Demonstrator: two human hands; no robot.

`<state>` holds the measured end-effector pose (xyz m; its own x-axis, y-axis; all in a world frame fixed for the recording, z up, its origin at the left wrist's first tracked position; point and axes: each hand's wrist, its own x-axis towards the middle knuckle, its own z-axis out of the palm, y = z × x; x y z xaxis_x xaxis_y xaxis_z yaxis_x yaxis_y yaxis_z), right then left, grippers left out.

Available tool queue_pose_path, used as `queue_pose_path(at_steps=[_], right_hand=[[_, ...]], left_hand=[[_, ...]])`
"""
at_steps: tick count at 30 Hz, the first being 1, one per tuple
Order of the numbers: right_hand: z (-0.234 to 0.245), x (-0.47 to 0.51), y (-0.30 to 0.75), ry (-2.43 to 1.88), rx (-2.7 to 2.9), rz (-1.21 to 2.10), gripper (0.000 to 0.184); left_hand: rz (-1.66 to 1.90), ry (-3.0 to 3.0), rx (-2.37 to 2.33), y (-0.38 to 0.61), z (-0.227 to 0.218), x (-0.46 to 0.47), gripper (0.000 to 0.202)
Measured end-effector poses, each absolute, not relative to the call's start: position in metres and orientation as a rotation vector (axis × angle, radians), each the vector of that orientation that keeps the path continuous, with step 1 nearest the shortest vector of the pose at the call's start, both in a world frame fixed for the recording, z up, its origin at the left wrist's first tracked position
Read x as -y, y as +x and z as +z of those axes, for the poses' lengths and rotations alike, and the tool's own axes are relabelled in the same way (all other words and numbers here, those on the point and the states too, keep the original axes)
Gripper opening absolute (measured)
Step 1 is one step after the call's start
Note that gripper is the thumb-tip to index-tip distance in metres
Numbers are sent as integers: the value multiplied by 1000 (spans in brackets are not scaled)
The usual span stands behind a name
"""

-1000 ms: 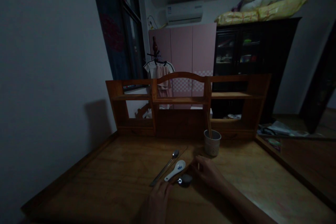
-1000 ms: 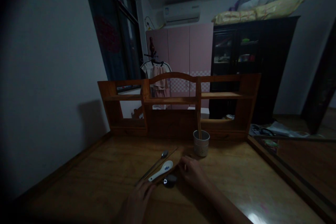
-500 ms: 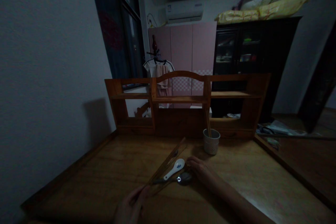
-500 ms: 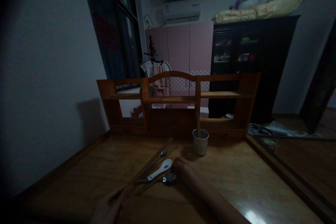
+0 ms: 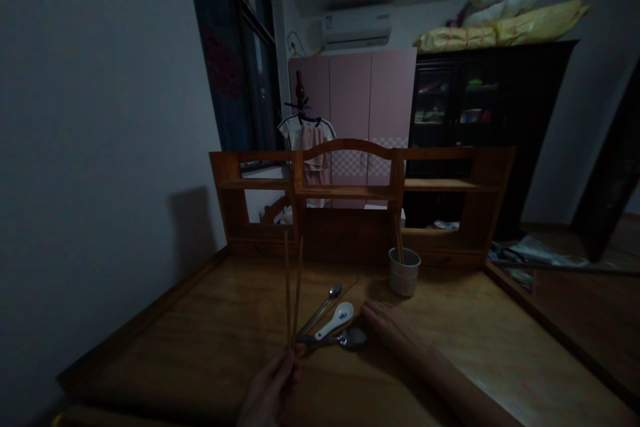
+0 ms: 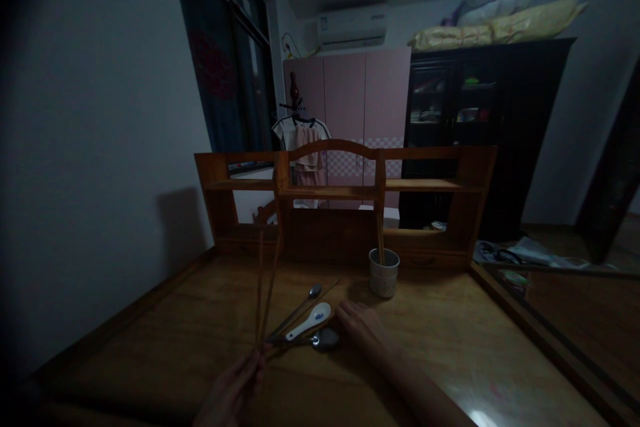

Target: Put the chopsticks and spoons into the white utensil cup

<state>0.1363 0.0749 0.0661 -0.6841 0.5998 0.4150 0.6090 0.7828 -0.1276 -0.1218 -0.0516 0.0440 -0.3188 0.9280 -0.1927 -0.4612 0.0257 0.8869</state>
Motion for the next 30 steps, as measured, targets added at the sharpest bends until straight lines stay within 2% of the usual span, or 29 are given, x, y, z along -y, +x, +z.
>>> queue_pose_path(at_steps=[4, 8, 12, 18, 23, 26, 30], right_hand=[[62, -78, 136, -896, 2500, -48, 18], [58, -81, 136, -904, 2505, -44, 19], [55, -83, 135, -891, 2491, -43, 21], [54, -86, 138, -939, 2429, -90, 14], [61, -85, 144, -929, 2347, -42, 16], [67, -83, 146, -923, 2225, 56, 17], [70, -84, 147, -850, 2079, 168, 18]], left_hand=[[1497, 891, -1290, -143, 29, 46, 45], [1456, 1122, -1676, -172, 25, 46, 53], [1395, 1283, -1981, -194, 30, 45, 45], [1144, 1445, -2215, -198, 29, 40, 39], [1055, 1598, -2296, -193, 28, 36, 33], [1139, 1680, -2323, -187, 36, 29, 33], [1270, 1768, -2065, -164, 51, 4, 29]])
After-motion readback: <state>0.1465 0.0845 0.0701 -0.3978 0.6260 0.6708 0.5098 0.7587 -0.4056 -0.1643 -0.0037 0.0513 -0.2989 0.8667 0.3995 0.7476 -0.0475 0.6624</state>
